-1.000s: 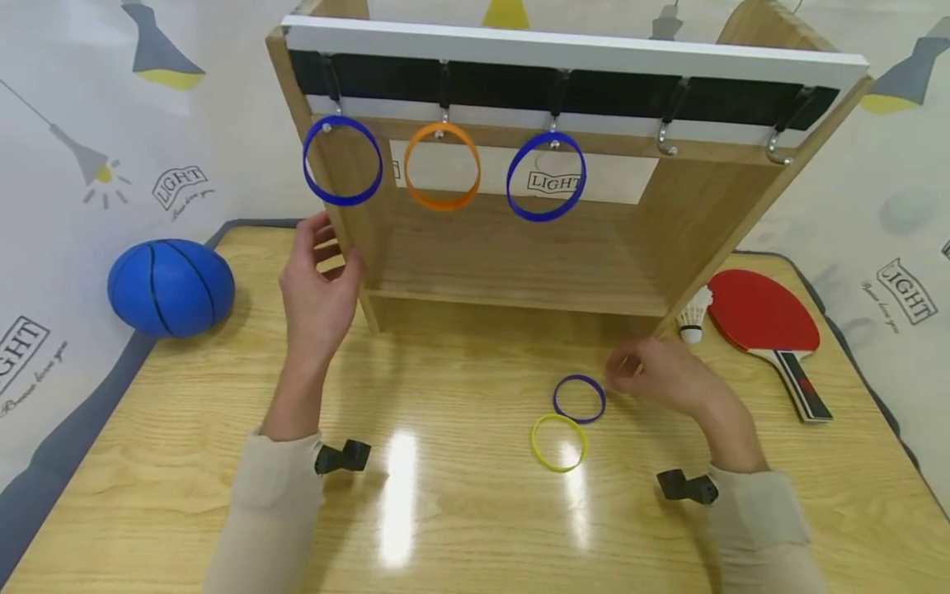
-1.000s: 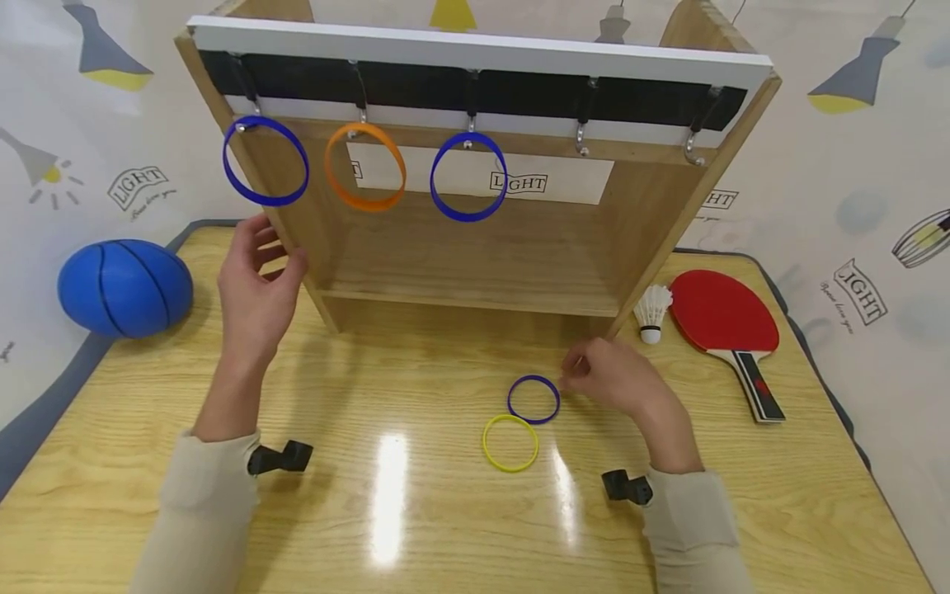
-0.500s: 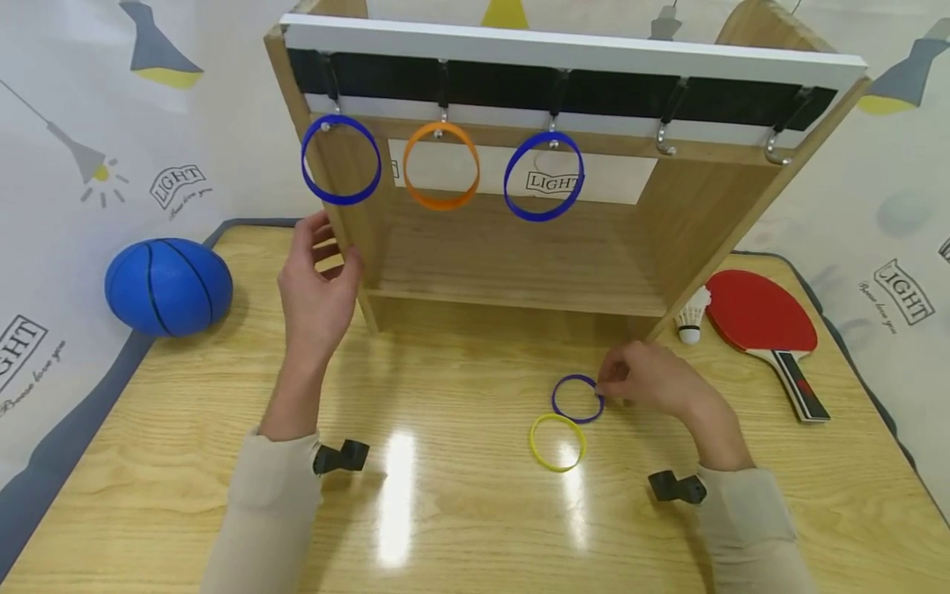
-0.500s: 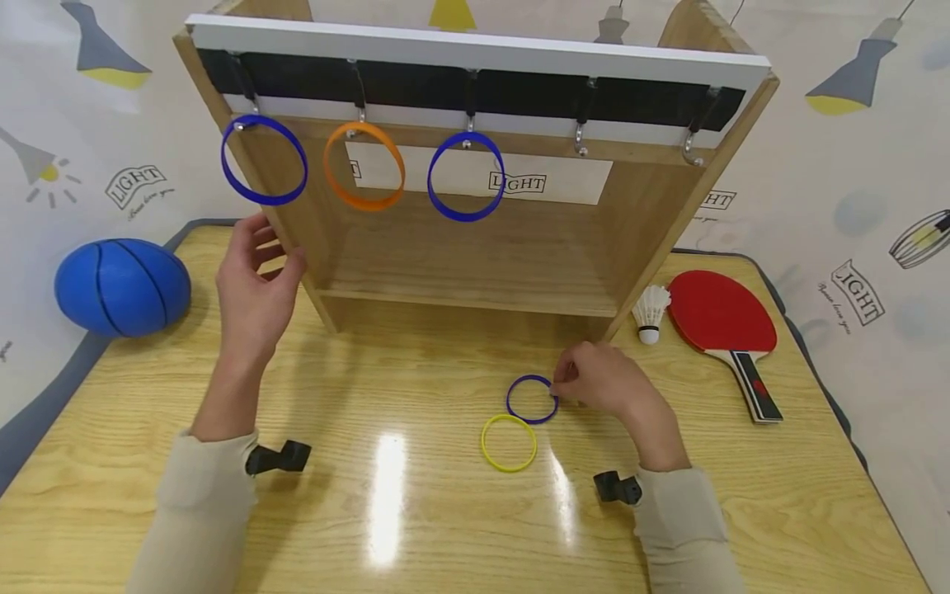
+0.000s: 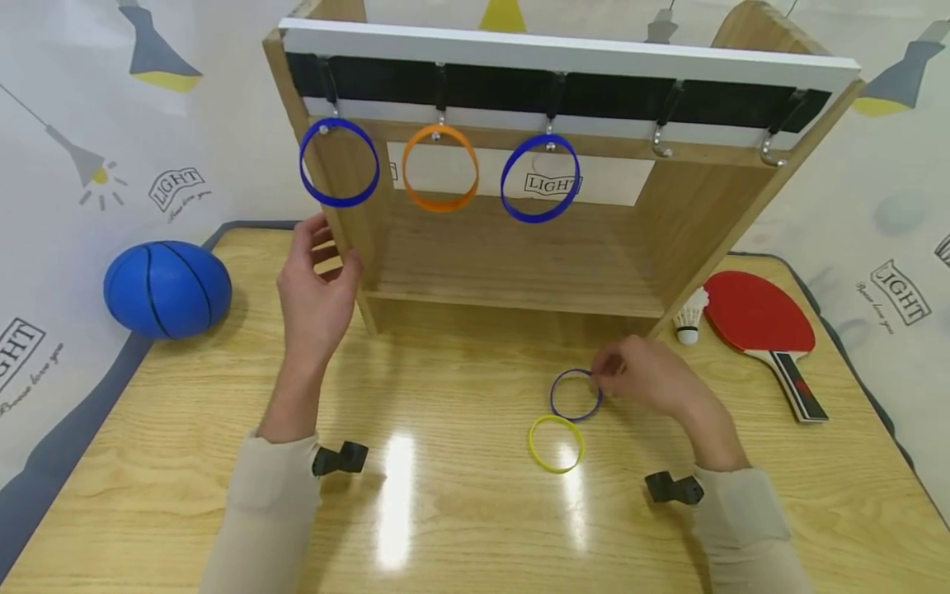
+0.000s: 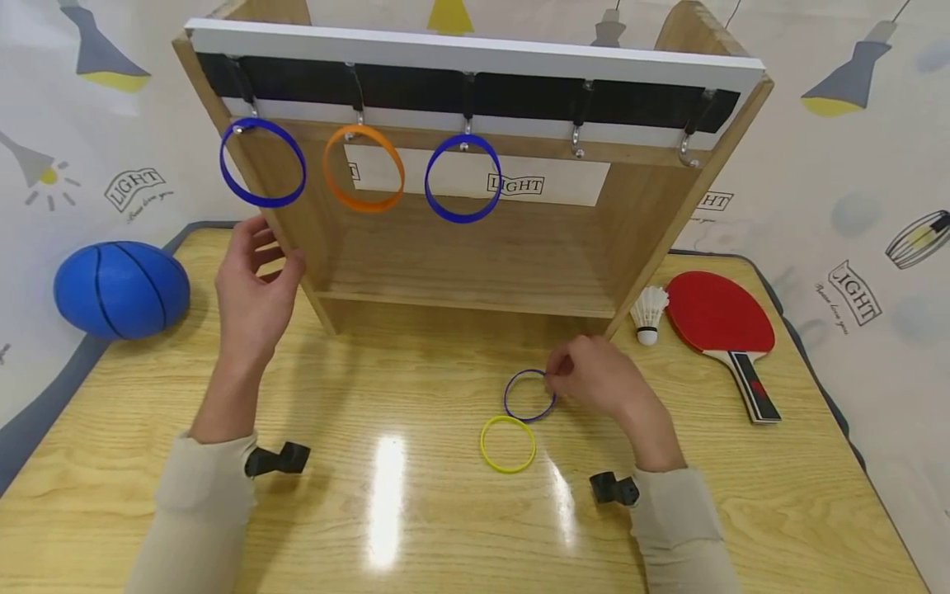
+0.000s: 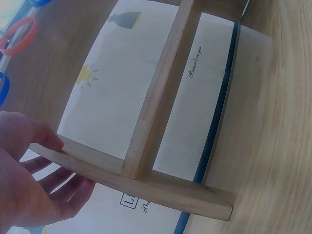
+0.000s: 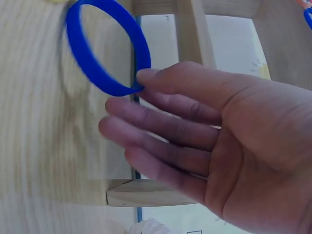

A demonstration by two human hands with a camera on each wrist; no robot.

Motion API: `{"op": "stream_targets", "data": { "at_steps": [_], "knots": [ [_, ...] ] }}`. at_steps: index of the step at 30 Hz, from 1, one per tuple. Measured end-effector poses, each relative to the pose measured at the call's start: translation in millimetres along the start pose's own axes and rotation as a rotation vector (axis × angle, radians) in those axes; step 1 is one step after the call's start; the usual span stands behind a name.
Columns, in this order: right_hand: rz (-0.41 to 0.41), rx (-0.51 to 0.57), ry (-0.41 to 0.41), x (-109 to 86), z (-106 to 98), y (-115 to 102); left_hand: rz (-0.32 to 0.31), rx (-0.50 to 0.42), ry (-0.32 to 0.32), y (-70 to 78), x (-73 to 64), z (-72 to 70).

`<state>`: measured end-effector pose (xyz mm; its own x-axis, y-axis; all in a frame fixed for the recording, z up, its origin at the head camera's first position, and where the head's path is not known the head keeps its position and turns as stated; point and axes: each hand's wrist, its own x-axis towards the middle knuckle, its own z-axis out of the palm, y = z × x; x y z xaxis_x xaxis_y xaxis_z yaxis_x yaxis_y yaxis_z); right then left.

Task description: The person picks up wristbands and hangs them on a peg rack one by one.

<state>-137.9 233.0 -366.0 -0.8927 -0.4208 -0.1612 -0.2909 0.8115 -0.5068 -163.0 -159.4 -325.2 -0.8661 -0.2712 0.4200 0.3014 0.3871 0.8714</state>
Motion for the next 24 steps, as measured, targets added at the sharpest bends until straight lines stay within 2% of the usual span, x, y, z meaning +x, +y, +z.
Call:
{"op": "stream_targets", "data": {
  "at_steps": [6,9,13,24],
  "knots": [
    [-0.071,0.108,0.057,-4.2,-6,-3,0.003,-0.002,-0.003,0.7,-0.1,0.1],
    [-0.114,0.128,0.072,-6.5,-9,-6,-0.001,-0.006,-0.003,0.5,-0.3,-0.2],
    [-0.143,0.110,0.087,-9.9,-13,-12,0.003,-0.002,-0.003,0.6,-0.5,-0.3],
    [-0.142,0.055,0.075,-13.7,-16,-19,0.010,0.008,0.000,-1.3,-0.8,0.0]
  ]
}}
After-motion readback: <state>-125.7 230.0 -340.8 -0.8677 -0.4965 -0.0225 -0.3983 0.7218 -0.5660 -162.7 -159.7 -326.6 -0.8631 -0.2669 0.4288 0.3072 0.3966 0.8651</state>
